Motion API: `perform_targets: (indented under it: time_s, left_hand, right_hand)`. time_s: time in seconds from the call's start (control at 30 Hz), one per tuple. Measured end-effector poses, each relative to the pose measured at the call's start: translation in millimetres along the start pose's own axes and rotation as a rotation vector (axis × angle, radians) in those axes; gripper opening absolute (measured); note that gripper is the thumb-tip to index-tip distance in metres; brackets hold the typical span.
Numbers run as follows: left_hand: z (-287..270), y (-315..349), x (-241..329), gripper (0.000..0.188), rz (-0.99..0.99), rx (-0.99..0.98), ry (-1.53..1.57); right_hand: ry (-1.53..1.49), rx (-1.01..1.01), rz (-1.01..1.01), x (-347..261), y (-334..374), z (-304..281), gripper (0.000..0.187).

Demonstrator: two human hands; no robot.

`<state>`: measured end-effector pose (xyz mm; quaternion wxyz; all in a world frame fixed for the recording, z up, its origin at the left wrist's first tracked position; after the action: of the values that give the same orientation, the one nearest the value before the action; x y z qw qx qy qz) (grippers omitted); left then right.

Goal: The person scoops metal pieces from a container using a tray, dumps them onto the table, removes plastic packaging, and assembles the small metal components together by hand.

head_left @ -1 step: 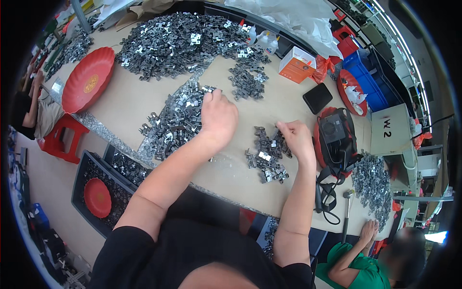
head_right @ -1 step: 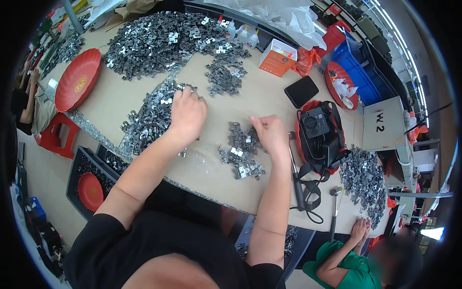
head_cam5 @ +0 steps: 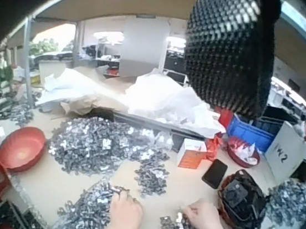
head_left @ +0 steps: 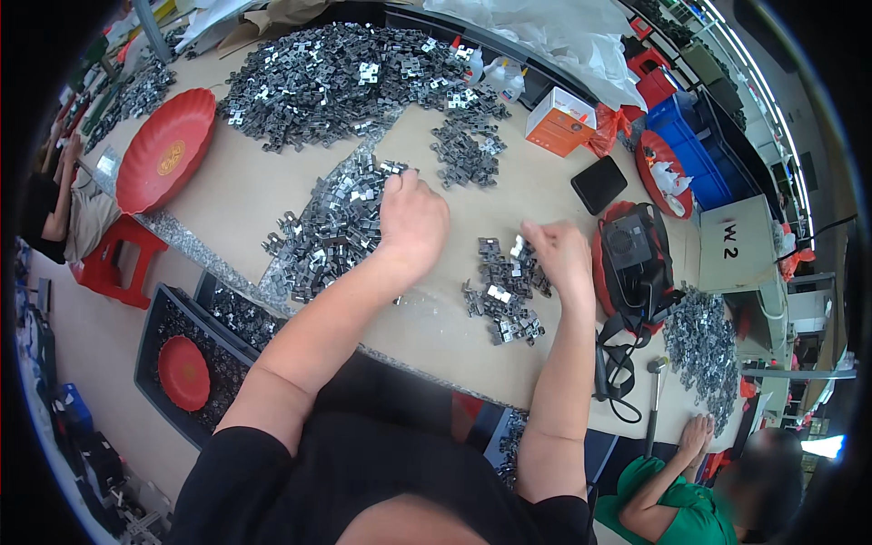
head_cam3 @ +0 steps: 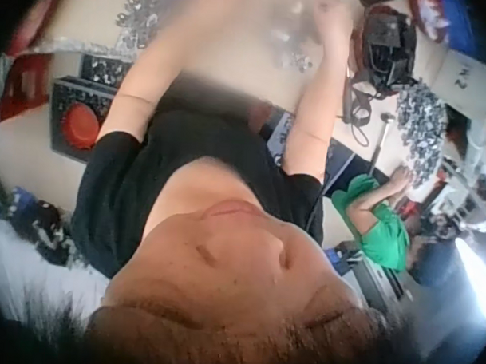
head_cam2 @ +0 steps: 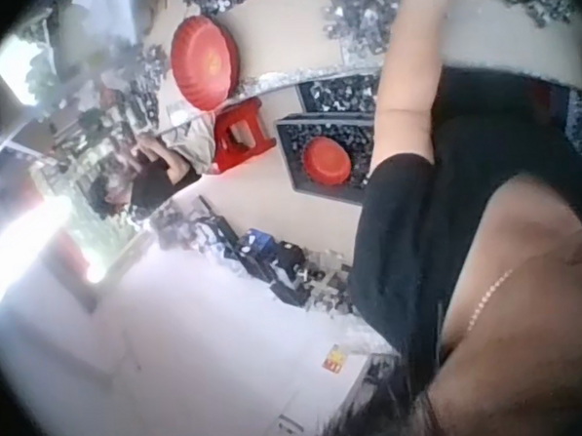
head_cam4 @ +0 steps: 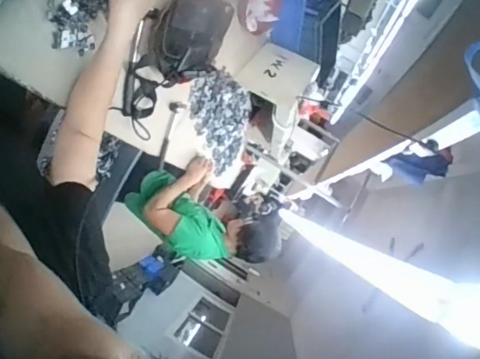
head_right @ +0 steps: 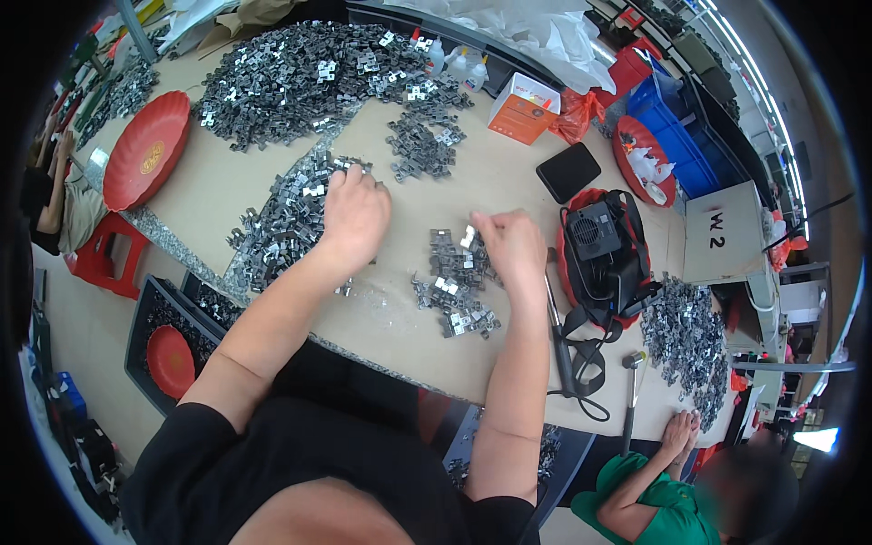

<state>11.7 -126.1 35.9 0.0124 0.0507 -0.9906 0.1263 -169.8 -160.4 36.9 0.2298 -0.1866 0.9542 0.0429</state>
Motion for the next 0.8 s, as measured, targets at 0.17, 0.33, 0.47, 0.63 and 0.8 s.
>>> perform_targets:
  time_s: [0.17, 0.33, 0.47, 0.63, 0.8]
  left_hand:
    - [-2.6, 1.0, 8.9, 0.013, 0.065, 0.115, 0.124]
    - [-4.9, 0.0, 10.7, 0.015, 0.079, 0.071, 0.185]
    - [-3.8, 2.4, 6.6, 0.018, 0.111, 0.028, 0.267]
    - [-7.7, -1.9, 1.0, 0.022, 0.044, 0.058, 0.635]
    - [13.5, -9.5, 1.4, 0.026, -0.074, -0.256, 1.346]
  right_hand:
    - [-0.101, 0.271, -0.012, 0.8, -48.7, 5.6, 0.030]
    - [-0.589, 0.228, 0.202, 11.1, -79.2, 40.9, 0.037]
    - [-0.745, 0.161, 0.206, 14.5, -80.6, 47.7, 0.041]
    - [-0.744, 0.152, 0.094, -1.5, -54.1, 19.3, 0.022]
    - [-0.604, 0.241, -0.126, -12.0, -24.5, 0.3, 0.020]
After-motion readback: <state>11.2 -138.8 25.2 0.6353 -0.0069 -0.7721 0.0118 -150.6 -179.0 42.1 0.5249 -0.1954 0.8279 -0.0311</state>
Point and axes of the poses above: each hand's wrist, its own y-axis away from the middle knuckle, its own z-axis out of the palm, x = y × z, the point moved 7 cm from there along -y, towards the middle knuckle, and after that the axes turned 11 degrees about -z, right-handed, at the moved point
